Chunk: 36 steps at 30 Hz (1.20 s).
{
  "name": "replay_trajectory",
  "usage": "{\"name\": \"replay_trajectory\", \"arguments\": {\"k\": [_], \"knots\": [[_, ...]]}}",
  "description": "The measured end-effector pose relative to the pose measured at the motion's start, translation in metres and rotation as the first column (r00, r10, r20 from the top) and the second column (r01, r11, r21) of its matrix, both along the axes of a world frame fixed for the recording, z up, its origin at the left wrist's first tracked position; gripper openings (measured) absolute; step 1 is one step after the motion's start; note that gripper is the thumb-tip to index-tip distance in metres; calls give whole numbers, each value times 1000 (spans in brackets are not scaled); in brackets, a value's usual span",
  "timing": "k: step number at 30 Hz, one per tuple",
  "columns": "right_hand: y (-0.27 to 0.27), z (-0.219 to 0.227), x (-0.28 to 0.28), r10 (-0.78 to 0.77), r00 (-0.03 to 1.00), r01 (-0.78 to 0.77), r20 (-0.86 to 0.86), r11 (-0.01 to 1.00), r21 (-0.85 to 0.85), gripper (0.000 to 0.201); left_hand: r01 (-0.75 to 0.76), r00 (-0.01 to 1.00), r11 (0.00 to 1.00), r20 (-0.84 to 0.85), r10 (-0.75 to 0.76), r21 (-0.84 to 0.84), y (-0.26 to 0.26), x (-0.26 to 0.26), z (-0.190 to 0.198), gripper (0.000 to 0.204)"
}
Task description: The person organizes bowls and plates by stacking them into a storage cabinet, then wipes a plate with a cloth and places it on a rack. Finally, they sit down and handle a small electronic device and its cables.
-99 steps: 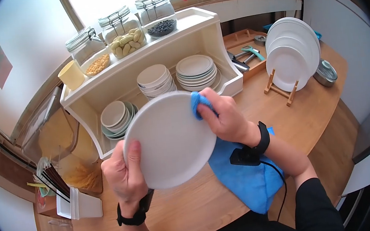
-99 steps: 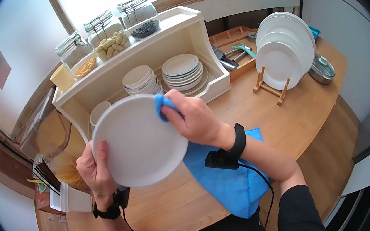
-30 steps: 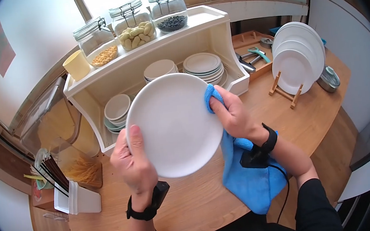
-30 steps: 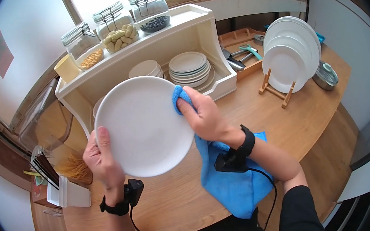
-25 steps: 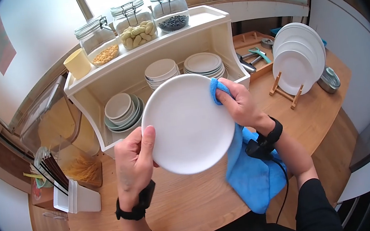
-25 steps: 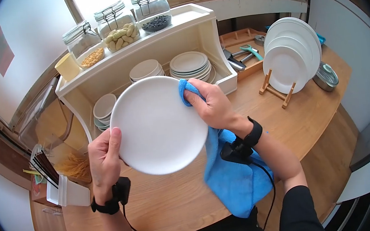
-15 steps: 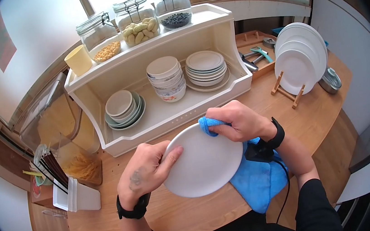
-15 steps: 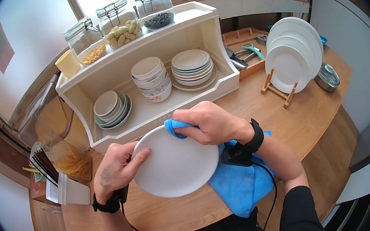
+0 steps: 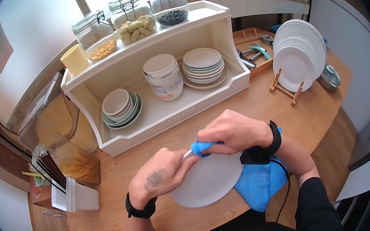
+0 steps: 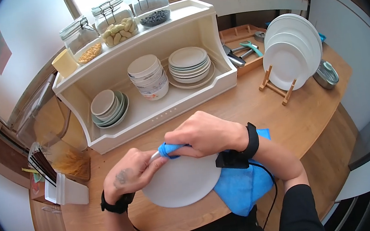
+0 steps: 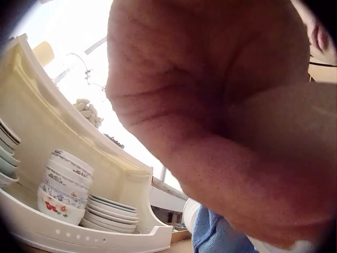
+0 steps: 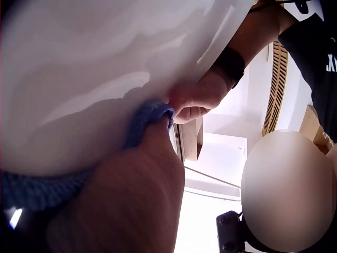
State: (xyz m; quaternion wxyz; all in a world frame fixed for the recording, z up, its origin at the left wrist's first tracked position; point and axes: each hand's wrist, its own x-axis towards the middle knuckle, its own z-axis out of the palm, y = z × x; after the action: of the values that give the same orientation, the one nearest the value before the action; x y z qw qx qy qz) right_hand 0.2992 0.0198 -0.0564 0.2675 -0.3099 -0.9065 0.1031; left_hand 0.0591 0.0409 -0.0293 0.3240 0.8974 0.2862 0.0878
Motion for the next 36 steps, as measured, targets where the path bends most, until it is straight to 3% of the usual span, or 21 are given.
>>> {"name": "replay_trajectory", "arguments": {"k": [4,5,6,8,10,12,14,16,18,20,22,23,24,26,28,30,34,36], "knots": [[3,5,0,-53,988,54,-146,999,-1,11,-136,972,990,199,126,37,-1,-3,6,31],[4,5,1,-87,971,94,-223,995,21,12,-168,943,983,301,139,73,1,-6,1,30],[5,5,1,-115,947,133,-300,990,38,12,-167,943,983,302,138,71,0,-7,1,30],[7,8,7,-175,934,199,-313,979,45,11,-354,828,934,478,292,42,-2,-9,5,29],[14,5,13,-275,822,239,-499,962,-136,12,-408,793,912,512,329,46,0,-11,4,34],[19,-1,15,-312,802,230,-509,948,-220,15,-565,522,820,730,442,-92,3,-5,-3,39],[24,-7,10,-282,681,172,-676,959,-227,19,-581,469,810,781,413,-80,4,-1,-6,44],[27,-18,5,-289,675,137,-678,953,-270,23,-633,271,746,844,462,-205,7,7,-10,48],[30,-25,-5,-283,564,170,-775,959,-227,24,-628,277,748,837,472,-214,8,13,-19,51],[33,-25,6,-312,574,202,-757,950,-238,25,-620,280,753,834,476,-221,11,9,-22,54],[31,-14,18,-375,605,187,-702,924,-332,24,-473,587,876,710,389,-89,18,-10,-22,57],[30,-11,21,-384,607,210,-696,922,-325,20,-451,646,891,667,372,-60,19,-18,-17,60],[28,-8,25,-386,610,209,-693,921,-329,20,-452,644,890,667,376,-65,19,-18,-14,60],[24,-1,30,-349,786,262,-510,936,-236,15,-406,610,892,667,428,-201,20,-19,-8,55],[19,4,23,-347,799,243,-492,933,-264,12,-391,662,898,616,427,-202,20,-22,-5,47],[19,3,19,-241,871,168,-428,965,-202,11,-327,818,928,439,372,-178,19,-21,-5,38],[17,3,15,-230,894,143,-385,960,-241,9,-210,852,924,404,333,-320,17,-21,-4,35],[13,4,13,-231,903,154,-363,962,-227,9,-218,853,942,420,311,-254,18,-20,-10,34]]}}
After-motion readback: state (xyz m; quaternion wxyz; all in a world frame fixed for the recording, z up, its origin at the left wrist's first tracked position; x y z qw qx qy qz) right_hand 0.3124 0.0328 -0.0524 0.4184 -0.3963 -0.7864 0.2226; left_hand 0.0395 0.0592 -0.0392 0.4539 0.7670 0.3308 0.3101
